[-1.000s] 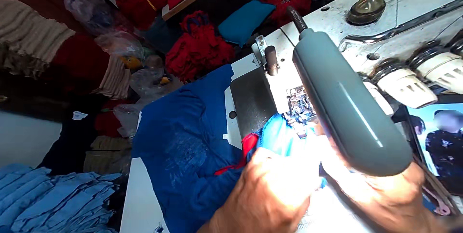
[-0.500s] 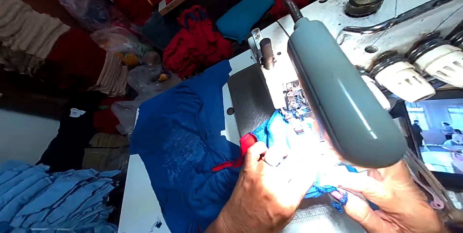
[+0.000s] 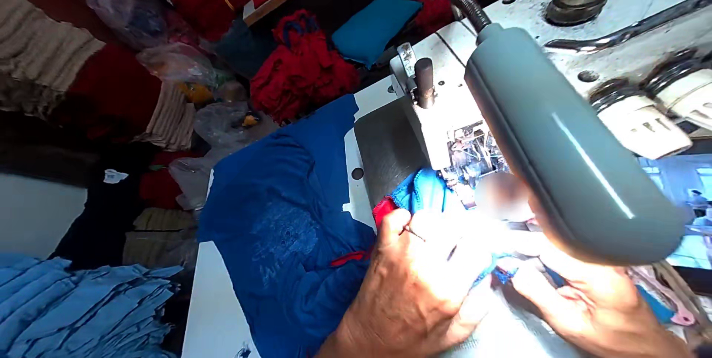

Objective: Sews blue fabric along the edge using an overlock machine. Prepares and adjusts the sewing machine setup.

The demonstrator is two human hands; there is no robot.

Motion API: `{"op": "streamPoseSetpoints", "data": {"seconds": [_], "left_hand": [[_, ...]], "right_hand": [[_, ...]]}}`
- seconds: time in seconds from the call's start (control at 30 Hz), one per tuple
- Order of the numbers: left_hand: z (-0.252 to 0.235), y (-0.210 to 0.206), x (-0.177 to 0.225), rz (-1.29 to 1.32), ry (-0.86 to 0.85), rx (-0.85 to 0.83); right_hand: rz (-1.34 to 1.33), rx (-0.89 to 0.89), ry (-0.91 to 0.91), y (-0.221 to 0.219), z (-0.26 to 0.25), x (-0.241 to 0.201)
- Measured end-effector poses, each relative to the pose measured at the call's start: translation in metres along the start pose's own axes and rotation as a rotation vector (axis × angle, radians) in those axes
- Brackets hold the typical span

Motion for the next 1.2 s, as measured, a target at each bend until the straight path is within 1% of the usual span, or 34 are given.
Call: {"op": "streamPoseSetpoints", "data": {"seconds": [0.07, 0.13, 0.2, 0.3, 0.4, 0.57, 0.7, 0.87, 0.93, 1.07, 1.2], "left_hand": [[-0.006, 0.009, 0.003, 0.057, 0.007, 0.028], [-0.009, 0.011, 0.018, 0.133, -0.047, 0.063], [-0.008, 0.008, 0.025, 0.181, -0.073, 0.08], [0.006, 0.001, 0.008, 0.053, -0.005, 0.05], [0.022, -0.007, -0.005, 0.014, 0.011, 0.026], [0.019, 0.001, 0.001, 0.058, -0.062, 0.079], [0.018, 0.001, 0.006, 0.057, -0.113, 0.015], [0.02, 0.002, 0.011, -0.001, -0.096, 0.044], [0.021, 0.001, 0.011, -0.002, -0.092, 0.072], [0.017, 0.002, 0.006, -0.022, -0.087, 0.072], [0.013, 0.007, 0.004, -0.03, -0.111, 0.095]], "right_hand": [[0.043, -0.054, 0.059, 0.003, -0.007, -0.003], [0.083, -0.111, 0.127, 0.007, -0.006, -0.005], [0.115, -0.149, 0.145, 0.01, -0.001, -0.007], [0.094, -0.165, 0.083, 0.012, 0.009, -0.004], [0.037, -0.133, 0.045, 0.007, 0.016, -0.002], [0.025, -0.065, 0.037, 0.002, 0.016, -0.004], [0.017, -0.081, 0.024, 0.002, 0.017, -0.004], [0.02, -0.119, -0.035, 0.006, 0.021, -0.007], [0.03, -0.091, -0.044, 0.005, 0.02, -0.006], [0.037, 0.001, -0.025, -0.004, 0.007, -0.007], [0.026, 0.033, -0.023, -0.007, 0.0, -0.009]]}}
Point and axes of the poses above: each hand's wrist, its own z-axis away from the middle knuckle, its own y-axis out of the back of the hand, x = y × z, the point moved 5 cm from there along -z, towards the middle knuckle, and after that the axes turned 8 degrees about -y, right-handed, at the moved point
